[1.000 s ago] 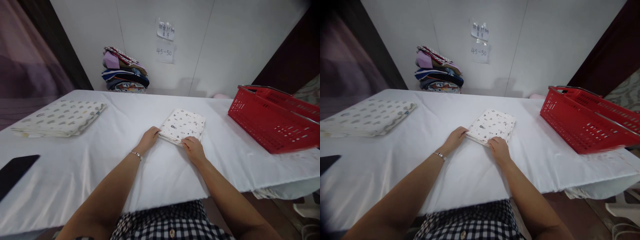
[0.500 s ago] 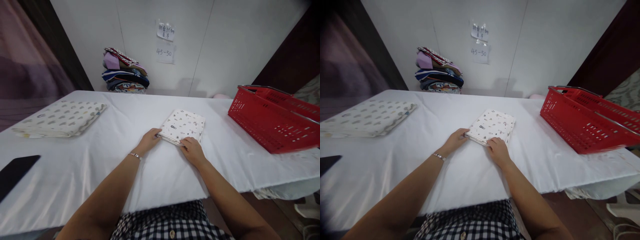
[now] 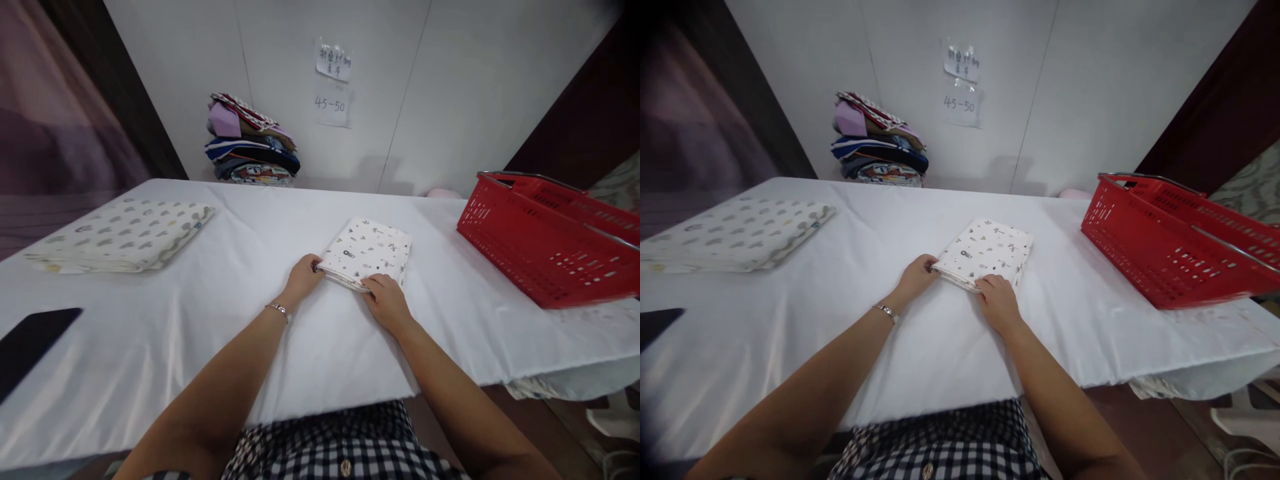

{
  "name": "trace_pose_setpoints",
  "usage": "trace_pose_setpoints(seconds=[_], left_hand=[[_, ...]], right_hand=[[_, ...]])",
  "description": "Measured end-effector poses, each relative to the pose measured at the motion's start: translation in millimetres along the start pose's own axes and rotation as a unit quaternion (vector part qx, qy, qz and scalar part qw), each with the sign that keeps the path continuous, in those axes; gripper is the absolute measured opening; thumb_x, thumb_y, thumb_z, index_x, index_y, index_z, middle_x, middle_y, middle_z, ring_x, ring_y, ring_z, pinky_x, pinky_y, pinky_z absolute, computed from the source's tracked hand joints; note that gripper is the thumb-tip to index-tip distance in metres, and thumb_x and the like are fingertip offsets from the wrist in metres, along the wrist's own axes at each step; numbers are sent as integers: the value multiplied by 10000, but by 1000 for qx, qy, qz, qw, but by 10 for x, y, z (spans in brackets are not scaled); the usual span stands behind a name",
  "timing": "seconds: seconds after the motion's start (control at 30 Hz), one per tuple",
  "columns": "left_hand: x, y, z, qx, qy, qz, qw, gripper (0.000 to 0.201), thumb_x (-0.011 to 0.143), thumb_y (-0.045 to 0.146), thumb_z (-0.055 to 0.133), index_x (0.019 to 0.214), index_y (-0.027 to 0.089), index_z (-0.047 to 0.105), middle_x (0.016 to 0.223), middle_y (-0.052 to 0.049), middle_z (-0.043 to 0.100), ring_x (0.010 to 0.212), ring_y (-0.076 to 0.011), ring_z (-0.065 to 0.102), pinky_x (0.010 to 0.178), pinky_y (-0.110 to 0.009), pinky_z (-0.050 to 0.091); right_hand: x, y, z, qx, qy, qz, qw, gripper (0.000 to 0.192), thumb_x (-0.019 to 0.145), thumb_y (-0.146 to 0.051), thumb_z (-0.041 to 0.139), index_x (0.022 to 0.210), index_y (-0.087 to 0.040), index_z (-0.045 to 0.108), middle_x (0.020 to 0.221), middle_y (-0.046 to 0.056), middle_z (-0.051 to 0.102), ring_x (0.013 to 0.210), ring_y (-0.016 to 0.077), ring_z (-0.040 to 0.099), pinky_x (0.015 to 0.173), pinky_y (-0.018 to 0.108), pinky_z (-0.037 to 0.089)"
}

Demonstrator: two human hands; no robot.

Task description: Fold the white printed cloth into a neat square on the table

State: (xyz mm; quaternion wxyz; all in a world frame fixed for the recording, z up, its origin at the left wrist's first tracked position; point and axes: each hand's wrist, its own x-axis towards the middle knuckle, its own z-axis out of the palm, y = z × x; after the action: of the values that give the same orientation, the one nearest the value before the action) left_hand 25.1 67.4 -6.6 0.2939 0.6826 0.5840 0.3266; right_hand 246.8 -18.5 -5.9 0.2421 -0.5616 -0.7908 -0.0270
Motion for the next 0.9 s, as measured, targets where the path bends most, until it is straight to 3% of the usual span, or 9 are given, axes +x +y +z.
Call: trace_pose_setpoints(seconds=[0.1,0.27,0.57,0.8,0.9], left_hand=[[-32,69,42,38,28,-5,999,171,717,208,541,886,227,564,889,-2,632,776,-153,569,677,-260,422],[-48,94,39,124,41,47,990,130,755,295,546,859,217,556,870,-30,630,749,-177,556,637,-275,391],[-80,118,-144,206,69,93,972,67,749,230,507,776,223,568,762,-15,631,701,-186,560,620,-285,374],[-121,38,-249,192,35,25,981,53,735,270,520,724,237,560,704,12,625,664,-174,560,578,-266,358],[-107,-9,-240,191,28,32,981,59,739,272,517,757,236,559,726,8,620,673,-174,559,579,-267,370]], right_hand=[[3,-3,0,-8,0,-2,1000,264,821,-166,516,1066,-208,605,1036,68,592,948,215,503,803,345,403],[6,7,23,-19,-7,-6,1000,295,811,-155,519,1092,-205,595,1065,81,585,972,232,495,810,361,403],[-14,6,17,5,-1,-31,999,249,845,-141,479,1041,-208,619,1013,78,600,912,218,512,786,349,424],[-7,-112,19,10,-15,-55,998,272,830,-96,485,1048,-189,619,1000,77,604,903,216,499,789,348,419],[-17,-115,1,15,-19,-58,998,295,834,-99,476,1085,-188,602,1029,81,597,914,217,495,794,351,417]])
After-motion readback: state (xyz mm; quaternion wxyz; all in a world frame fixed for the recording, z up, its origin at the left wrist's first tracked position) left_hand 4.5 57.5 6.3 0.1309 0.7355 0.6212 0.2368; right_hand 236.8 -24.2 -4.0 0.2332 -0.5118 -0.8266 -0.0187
